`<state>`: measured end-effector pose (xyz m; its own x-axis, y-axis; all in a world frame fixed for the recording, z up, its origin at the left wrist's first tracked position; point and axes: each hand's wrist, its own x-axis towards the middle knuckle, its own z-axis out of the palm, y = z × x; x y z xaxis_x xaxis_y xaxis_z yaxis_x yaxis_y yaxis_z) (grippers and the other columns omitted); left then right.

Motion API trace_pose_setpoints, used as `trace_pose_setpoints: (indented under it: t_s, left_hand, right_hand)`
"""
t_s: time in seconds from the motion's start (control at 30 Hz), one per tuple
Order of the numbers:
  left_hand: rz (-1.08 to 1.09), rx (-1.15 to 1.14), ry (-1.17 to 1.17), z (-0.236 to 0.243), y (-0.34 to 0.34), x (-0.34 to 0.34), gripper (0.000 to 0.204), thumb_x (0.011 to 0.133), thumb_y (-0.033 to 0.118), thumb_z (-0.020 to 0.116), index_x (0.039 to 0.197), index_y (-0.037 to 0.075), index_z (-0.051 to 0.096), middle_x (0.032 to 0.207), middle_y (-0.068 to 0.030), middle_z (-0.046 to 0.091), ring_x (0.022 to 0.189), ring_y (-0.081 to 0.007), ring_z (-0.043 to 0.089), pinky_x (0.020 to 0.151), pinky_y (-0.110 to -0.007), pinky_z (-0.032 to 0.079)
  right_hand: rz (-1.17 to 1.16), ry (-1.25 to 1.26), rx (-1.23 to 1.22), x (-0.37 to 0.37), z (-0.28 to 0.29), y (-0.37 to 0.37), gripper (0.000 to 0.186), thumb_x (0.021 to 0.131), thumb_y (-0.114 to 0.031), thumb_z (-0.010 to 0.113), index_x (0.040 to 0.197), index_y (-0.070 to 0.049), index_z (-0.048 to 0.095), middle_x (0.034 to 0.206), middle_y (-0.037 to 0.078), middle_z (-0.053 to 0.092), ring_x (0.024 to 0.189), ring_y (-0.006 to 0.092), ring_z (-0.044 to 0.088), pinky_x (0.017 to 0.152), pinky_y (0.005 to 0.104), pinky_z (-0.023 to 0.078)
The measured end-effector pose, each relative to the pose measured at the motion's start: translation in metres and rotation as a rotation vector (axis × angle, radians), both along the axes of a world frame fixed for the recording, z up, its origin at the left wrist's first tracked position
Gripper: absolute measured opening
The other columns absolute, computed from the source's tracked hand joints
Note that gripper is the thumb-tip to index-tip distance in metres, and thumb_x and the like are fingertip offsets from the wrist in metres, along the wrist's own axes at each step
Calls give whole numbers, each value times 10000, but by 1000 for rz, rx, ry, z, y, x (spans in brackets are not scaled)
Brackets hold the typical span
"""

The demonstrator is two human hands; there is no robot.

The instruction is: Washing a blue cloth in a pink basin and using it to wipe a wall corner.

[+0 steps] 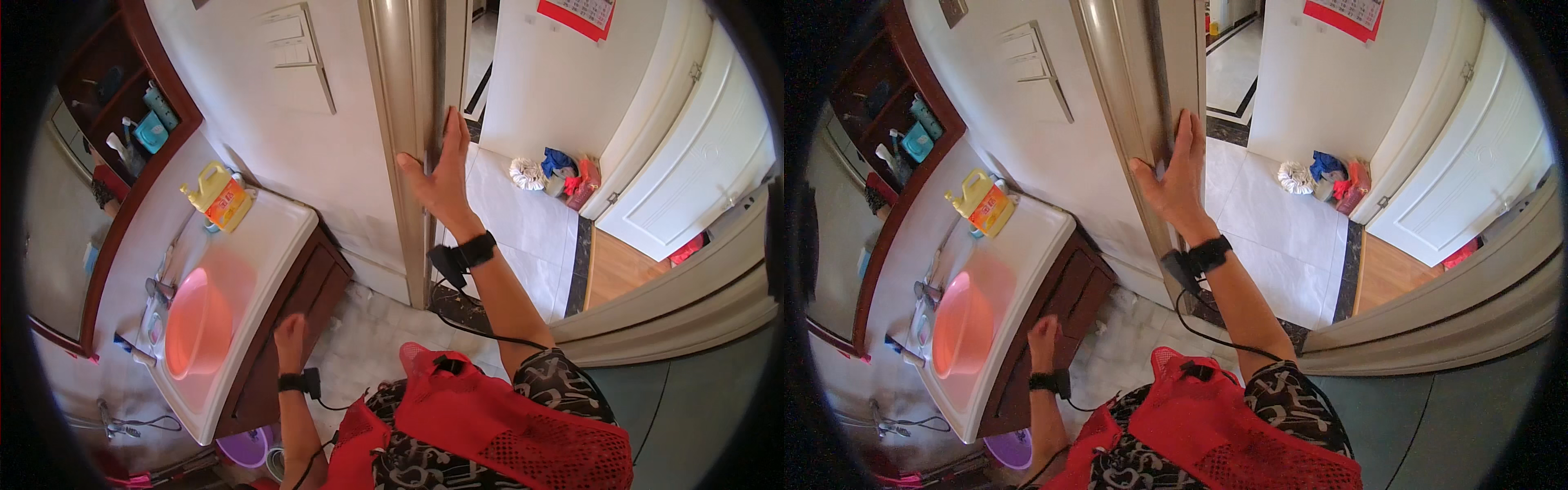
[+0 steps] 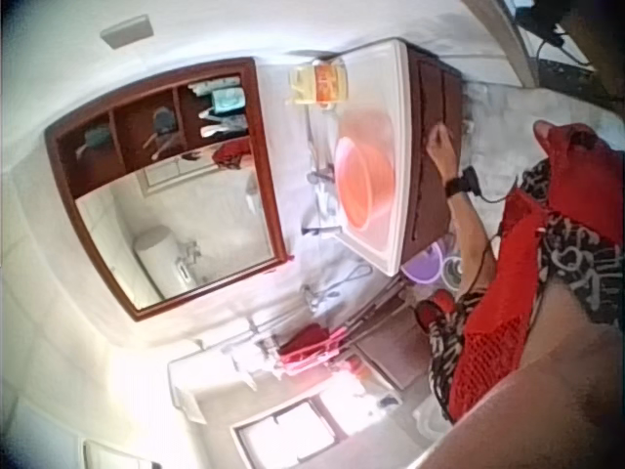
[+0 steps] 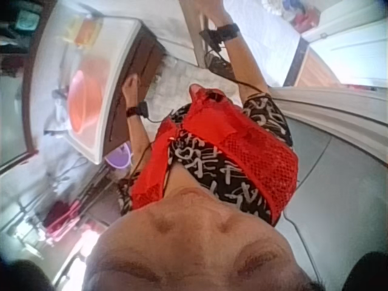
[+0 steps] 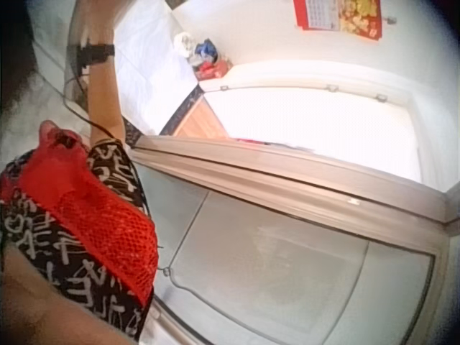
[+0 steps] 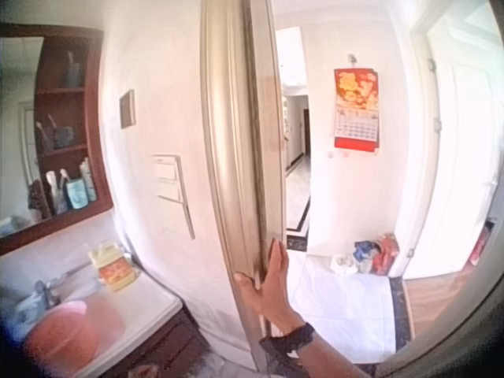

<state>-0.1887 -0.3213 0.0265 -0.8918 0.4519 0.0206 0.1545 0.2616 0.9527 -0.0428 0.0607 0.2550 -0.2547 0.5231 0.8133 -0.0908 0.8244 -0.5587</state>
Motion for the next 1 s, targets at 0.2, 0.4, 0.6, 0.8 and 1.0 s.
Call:
trace_pose_setpoints:
  t_s: [0.2,0.4,0.6,0.8,1.0]
  left_hand:
    - [-290,97,1112,226,92,93,241,723,57,719,945,30,630,944,-94,603,870,-301,596,736,-362,485]
    - [-772,84,1125,263,112,148,366,713,107,744,1054,58,620,1128,-119,614,1070,-331,566,904,-430,425]
    - [-831,64,983,215,120,146,405,698,9,707,1091,44,615,1162,-129,600,1136,-327,543,970,-475,382]
    - [-849,62,979,197,112,141,382,685,-15,689,1058,29,622,1116,-128,620,1110,-312,571,981,-487,384]
    - [-862,50,987,186,107,134,329,676,23,645,1003,5,621,1081,-136,626,1072,-298,585,964,-501,393]
  right_hand:
    - [-67,-27,198,27,11,-66,590,757,-8,566,1320,15,392,1287,236,411,1141,381,431,954,417,381]
    - [788,-398,-524,-14,-74,-113,293,821,-75,544,1107,-9,538,1039,129,549,906,226,560,790,338,464]
    - [898,-510,-543,-16,-143,-161,146,856,-151,557,941,-32,561,806,79,522,775,170,521,668,328,449]
    - [1039,-494,-482,0,-162,-186,154,832,-130,554,954,-36,564,788,60,554,738,157,522,666,277,428]
    - [1400,-399,-578,6,-153,-202,161,851,-164,542,965,-53,574,796,51,558,750,145,526,676,278,428]
